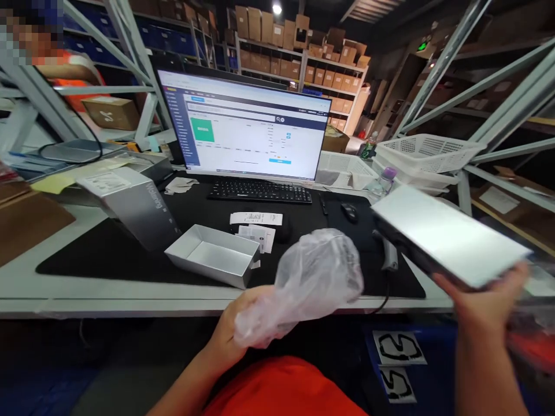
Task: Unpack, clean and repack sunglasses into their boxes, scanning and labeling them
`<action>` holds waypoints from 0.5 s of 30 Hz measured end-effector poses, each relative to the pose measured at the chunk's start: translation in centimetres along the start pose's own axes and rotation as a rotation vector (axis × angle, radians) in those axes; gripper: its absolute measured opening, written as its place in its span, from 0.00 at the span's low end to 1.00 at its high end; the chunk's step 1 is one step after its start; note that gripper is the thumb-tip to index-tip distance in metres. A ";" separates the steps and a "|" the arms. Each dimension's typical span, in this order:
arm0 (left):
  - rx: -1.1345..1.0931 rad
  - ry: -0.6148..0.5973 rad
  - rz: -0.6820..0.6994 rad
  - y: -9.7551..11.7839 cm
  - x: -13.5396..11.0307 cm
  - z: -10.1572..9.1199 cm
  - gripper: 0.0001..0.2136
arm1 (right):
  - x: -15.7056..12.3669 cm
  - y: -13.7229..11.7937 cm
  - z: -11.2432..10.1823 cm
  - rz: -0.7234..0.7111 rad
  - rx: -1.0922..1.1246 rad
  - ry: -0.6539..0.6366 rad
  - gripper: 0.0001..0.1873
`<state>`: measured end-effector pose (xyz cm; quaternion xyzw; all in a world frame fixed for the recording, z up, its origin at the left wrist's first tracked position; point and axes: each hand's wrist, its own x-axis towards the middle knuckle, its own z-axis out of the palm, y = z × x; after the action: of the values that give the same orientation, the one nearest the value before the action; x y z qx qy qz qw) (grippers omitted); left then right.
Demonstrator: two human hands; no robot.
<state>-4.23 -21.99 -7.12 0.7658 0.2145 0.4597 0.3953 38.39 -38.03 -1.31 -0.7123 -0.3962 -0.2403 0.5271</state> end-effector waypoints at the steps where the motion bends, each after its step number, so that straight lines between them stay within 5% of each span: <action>1: 0.026 -0.032 0.027 -0.2 -0.4 -0.2 0.16 | -0.5 -0.4 1.0 -0.072 -0.024 0.011 0.57; 5: 0.150 -0.168 0.101 -0.5 -1.3 -0.8 0.20 | -4.3 -2.3 6.4 -0.544 -0.089 -0.172 0.48; 8: 0.217 -0.182 0.129 0.2 -1.2 -0.8 0.22 | -7.0 -3.3 9.7 -0.715 -0.057 -0.300 0.42; 11: 0.235 -0.173 0.139 1.6 -0.4 0.0 0.23 | -7.8 -3.6 10.3 -0.671 0.004 -0.498 0.42; 15: 0.206 -0.134 0.282 3.1 1.1 2.1 0.21 | -6.2 -3.9 6.7 -0.430 0.176 -0.698 0.23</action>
<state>-1.95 -23.89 -4.60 0.8536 0.1242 0.4341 0.2596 31.11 -33.15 -6.05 -0.6044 -0.7098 -0.0542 0.3578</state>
